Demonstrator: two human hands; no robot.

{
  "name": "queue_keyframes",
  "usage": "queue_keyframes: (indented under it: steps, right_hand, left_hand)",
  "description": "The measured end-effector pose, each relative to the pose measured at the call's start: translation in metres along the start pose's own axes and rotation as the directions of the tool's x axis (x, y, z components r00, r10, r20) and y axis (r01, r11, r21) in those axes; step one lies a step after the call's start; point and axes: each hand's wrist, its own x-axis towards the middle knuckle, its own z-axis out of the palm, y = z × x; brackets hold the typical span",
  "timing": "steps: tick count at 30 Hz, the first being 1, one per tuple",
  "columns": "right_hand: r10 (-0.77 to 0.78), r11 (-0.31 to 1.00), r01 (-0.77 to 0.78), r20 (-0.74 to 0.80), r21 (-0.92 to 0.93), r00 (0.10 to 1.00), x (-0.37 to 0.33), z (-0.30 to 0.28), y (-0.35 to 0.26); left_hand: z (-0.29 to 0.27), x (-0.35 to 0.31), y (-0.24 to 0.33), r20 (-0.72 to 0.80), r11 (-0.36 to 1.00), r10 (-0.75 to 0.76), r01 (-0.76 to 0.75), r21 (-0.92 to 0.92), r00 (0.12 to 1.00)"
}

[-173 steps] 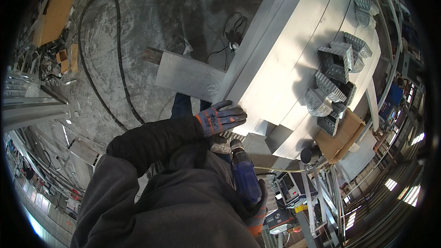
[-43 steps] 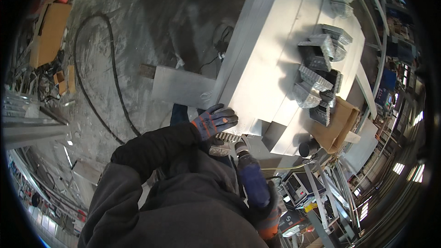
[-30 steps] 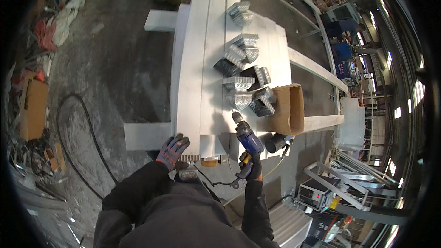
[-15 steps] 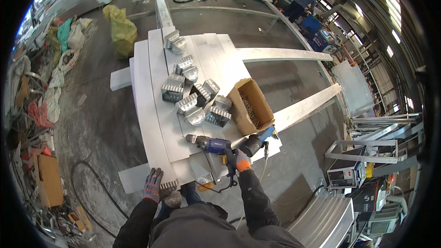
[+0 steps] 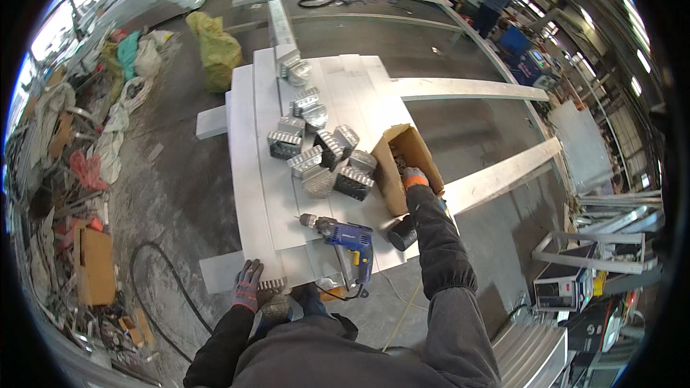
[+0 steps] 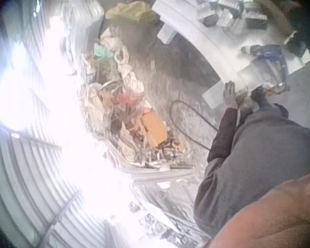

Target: The person picks up a metal bracket and places it on a white metal frame. They then use a power drill to fasten the bracket to the frame, repeating the process with additional brackets. The person handles multiple brackets and aligns them before drilling.

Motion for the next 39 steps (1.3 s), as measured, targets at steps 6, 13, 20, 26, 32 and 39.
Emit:
queue_keyframes:
  steps: [6,13,20,26,32,39]
  right_hand:
    - [-0.070,0.997,0.064,-0.144,-0.049,0.987,-0.009,-0.004,0.000]
    - [-0.009,0.766,0.205,-0.308,0.610,0.951,-0.106,-0.075,0.013]
    - [-0.153,-0.041,0.027,-0.033,0.999,0.988,-0.275,-0.032,-0.099]
    - [-0.420,0.056,-0.270,0.268,0.961,0.867,-0.390,0.099,-0.227]
    - [-0.373,0.003,-0.343,0.319,0.939,0.871,-0.411,0.164,-0.269]
    - [-0.347,0.407,0.113,0.039,0.907,0.937,-0.404,0.169,-0.296]
  left_hand:
    - [0.011,-0.006,0.002,-0.017,0.997,-0.063,0.063,0.045,0.998]
    - [0.001,-0.007,0.006,0.023,0.994,-0.100,0.101,-0.049,0.995]
    - [0.002,-0.010,-0.002,-0.068,0.984,-0.042,0.029,-0.174,0.997]
    - [-0.002,-0.013,-0.016,-0.094,0.973,0.008,-0.030,-0.227,0.996]
    - [0.004,-0.039,-0.023,-0.080,0.925,-0.040,0.007,-0.379,0.996]
    - [0.009,-0.050,-0.033,-0.024,0.954,0.006,-0.013,-0.298,1.000]
